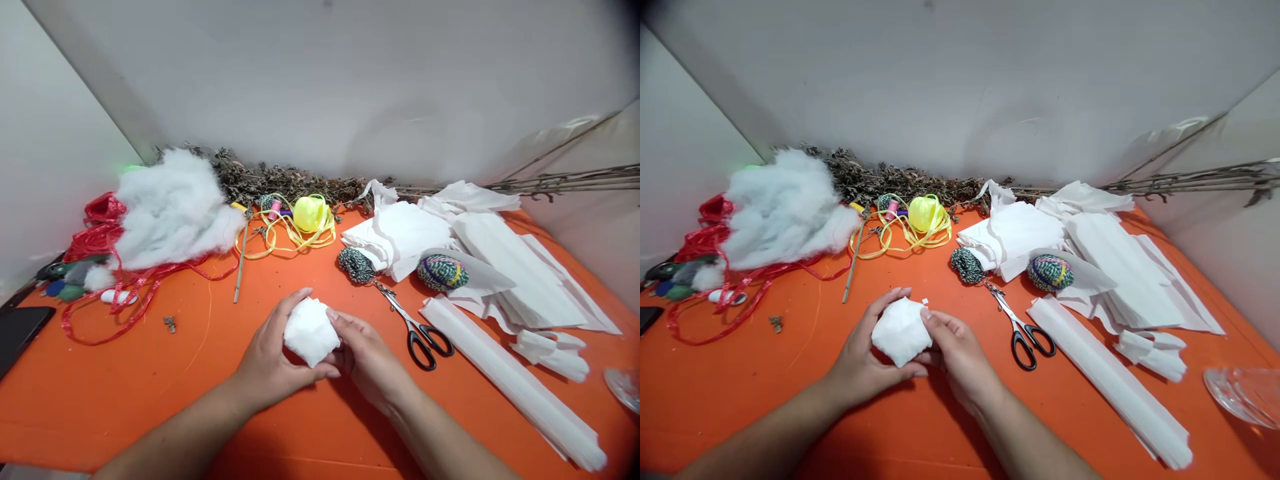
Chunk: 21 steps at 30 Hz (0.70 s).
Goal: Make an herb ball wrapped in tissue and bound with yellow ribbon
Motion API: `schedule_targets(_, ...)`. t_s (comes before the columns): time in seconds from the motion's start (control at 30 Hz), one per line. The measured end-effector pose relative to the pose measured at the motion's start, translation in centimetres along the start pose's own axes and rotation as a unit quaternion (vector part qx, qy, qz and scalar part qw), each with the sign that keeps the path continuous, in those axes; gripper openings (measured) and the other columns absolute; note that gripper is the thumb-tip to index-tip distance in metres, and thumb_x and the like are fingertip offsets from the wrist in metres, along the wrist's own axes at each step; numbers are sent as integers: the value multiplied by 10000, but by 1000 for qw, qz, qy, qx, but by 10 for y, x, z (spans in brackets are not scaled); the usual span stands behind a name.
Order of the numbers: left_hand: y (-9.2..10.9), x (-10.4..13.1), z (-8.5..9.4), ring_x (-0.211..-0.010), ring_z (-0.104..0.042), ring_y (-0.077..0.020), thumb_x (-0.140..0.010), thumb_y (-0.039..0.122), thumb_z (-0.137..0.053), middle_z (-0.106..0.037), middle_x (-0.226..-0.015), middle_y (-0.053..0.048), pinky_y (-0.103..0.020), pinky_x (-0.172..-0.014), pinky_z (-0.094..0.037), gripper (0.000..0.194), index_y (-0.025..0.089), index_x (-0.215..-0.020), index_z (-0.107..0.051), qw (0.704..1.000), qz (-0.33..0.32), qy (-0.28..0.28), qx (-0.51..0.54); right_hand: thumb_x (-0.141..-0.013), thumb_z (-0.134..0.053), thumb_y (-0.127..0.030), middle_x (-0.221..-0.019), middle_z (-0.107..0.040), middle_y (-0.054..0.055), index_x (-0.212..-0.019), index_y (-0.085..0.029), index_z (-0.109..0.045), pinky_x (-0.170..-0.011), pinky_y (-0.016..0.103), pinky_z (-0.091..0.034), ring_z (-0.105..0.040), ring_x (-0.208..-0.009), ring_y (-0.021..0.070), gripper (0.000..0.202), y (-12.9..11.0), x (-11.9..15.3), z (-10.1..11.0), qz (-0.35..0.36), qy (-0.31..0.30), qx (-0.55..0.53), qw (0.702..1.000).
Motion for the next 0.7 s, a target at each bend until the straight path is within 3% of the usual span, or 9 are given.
schedule_targets(0.17, -8, 0, -2, -1198, -573, -313, -531, 173, -928, -626, -1303, -98, -386, -1073, -397, 842, 279, -1297, -597, 999, 30, 6, 27, -827, -722, -510, -744, -677, 43, -991, -128, -746, -597, 212, -483, -580, -629, 116, 416, 1, 0, -1, 5, -7, 6, 1000)
schedule_targets(0.43, -10, -1, -1, -1100, -609, -286, -593, 196, -899, -664, -1215, -65, -356, -1001, -434, 806, 314, -1327, -587, 998, 33, 5, -50, -816, -738, -502, -722, -659, 17, -987, -146, -760, -590, 192, -458, -505, -572, 71, 396, 6, 0, 0, -9, -5, 0, 1000)
schedule_targets(0.57, -5, -1, -1, -1196, -568, -304, -583, 195, -905, -633, -1282, -79, -397, -1093, -372, 805, 302, -1318, -594, 999, 15, -1, -39, -823, -735, -491, -682, -632, 6, -953, -141, -759, -565, 187, -436, -489, -562, 75, 374, 3, 1, -3, 0, -14, -6, 1000)
schedule_targets(0.7, -1, 0, 1, -1372, -431, -336, -505, 184, -943, -485, -1478, -114, -450, -1168, -295, 1027, 293, -1417, -482, 1000, 0, 5, 8, -841, -710, -500, -735, -671, 27, -998, -160, -751, -600, 227, -466, -547, -596, 106, 376, 0, 1, 0, 7, -6, 8, 1000)
Point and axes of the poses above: each hand's wrist, its own x-axis away from the middle knuckle, its own z-axis out of the back of the hand, y = z × x, the point moved 9 cm from there along -x, towards the middle knuckle
